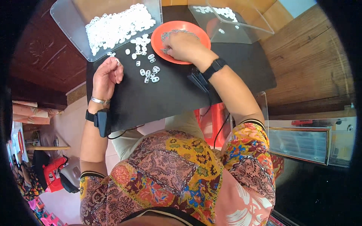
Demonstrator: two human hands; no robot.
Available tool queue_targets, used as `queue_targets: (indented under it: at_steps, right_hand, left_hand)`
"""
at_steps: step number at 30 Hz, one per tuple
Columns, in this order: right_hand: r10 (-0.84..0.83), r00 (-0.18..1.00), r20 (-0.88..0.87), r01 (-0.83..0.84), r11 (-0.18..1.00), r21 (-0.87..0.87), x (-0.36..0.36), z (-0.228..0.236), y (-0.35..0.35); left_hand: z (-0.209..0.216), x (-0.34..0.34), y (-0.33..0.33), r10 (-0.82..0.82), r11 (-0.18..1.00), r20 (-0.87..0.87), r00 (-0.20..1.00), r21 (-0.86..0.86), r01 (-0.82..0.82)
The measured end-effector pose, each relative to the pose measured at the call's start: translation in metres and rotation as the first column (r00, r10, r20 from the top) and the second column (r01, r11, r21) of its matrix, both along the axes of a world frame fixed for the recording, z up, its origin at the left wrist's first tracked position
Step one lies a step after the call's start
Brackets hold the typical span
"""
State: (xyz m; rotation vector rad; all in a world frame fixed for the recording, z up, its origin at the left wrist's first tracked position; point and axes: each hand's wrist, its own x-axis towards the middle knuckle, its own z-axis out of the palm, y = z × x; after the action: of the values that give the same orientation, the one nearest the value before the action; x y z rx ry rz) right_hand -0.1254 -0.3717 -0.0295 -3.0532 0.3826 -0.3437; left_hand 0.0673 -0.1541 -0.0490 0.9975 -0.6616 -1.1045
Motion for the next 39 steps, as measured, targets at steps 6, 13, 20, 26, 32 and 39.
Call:
queue_targets:
  at_steps: [6, 13, 20, 26, 32, 39]
  right_hand:
    - [-0.255, 0.966, -0.031, 0.257, 0.954, 0.156, 0.008, 0.008, -0.011]
    - [-0.459, 0.887, -0.048, 0.461, 0.875, 0.149, 0.01, 0.028, -0.01]
    - [-0.421, 0.904, 0.072, 0.411, 0.903, 0.123, 0.004, 0.01, -0.02]
    - [-0.35, 0.928, 0.131, 0.353, 0.935, -0.004, 0.004, 0.019, -0.012]
    - [-0.273, 0.915, 0.298, 0.149, 0.913, 0.379, 0.013, 0.026, -0.014]
    - [-0.297, 0.9, 0.318, -0.004, 0.725, 0.688, 0.031, 0.026, 0.005]
  left_hand:
    - [0.001, 0.001, 0.001, 0.016, 0.998, 0.041, 0.999, 0.065, -0.018]
    - [0.001, -0.002, 0.0, 0.043, 0.995, 0.074, 0.996, 0.088, -0.049]
    - [0.0, -0.009, -0.002, 0.016, 0.993, 0.134, 0.991, 0.112, -0.032]
    - [0.005, -0.012, 0.0, 0.048, 0.99, 0.192, 0.98, 0.124, -0.072]
    - [0.006, -0.012, -0.003, 0.084, 0.992, 0.207, 0.975, 0.078, -0.102]
    - [0.008, -0.013, 0.0, 0.091, 0.99, 0.19, 0.978, 0.088, -0.109]
